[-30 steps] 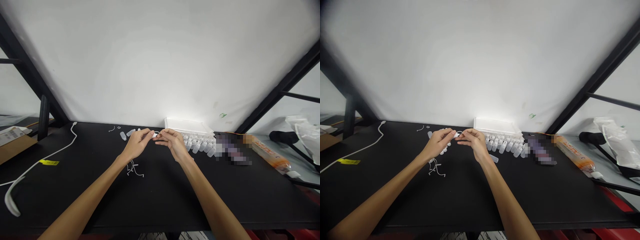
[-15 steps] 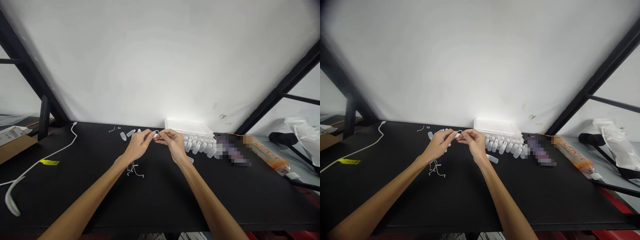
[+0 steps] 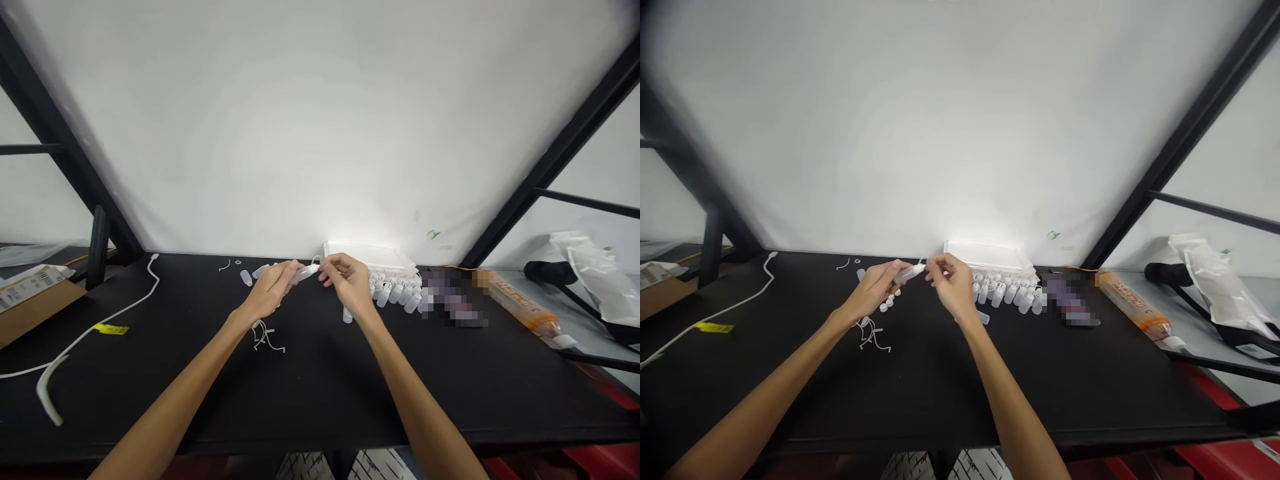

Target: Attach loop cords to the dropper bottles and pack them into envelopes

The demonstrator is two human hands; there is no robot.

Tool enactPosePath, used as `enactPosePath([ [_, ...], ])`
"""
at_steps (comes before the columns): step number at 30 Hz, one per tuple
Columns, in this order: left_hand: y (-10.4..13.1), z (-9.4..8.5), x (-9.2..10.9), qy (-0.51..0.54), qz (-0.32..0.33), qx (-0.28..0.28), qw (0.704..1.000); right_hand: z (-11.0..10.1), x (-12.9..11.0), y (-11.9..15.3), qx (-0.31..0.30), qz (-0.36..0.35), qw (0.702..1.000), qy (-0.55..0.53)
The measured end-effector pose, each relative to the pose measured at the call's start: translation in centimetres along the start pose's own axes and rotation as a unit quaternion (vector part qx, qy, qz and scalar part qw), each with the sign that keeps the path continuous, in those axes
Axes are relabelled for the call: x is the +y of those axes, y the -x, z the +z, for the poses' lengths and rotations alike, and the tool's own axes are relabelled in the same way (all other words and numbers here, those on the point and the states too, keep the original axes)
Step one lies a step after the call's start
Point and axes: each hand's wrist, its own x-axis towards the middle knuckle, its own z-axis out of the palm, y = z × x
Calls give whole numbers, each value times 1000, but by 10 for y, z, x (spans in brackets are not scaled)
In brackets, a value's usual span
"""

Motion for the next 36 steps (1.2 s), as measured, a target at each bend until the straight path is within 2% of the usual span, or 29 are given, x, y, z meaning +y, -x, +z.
enactPosePath([
  [3,-5,-12,-8,-87,13,30,996,-40,-10,1,53,-38,995,75],
  [6,-12,-27,-24,-228,11,64,971,-90,-18,9,49,-43,974,217],
  [10,-16,-46,-45,-336,-59,80,937,-141,-24,27,14,-56,913,404],
  [13,-16,-56,-55,-361,-89,86,924,-160,-19,37,21,-68,867,494],
  [17,-16,-63,-65,-387,-80,59,917,-163,-5,40,17,-66,828,557],
  [22,-17,-61,-76,-417,-63,-13,907,-156,8,35,12,-42,776,630],
  [24,-16,-59,-80,-432,-57,-34,899,-155,10,35,17,-33,766,642],
  [28,-12,-59,-90,-462,-34,-59,884,-152,10,38,30,-43,765,642],
  [31,-10,-60,-97,-470,-34,-61,880,-145,1,40,88,-73,765,634],
  [34,-8,-64,-102,-465,-49,-62,882,-127,-11,38,127,-110,783,599],
  [36,-8,-67,-104,-464,-63,-75,880,-108,-17,34,99,-133,804,571],
])
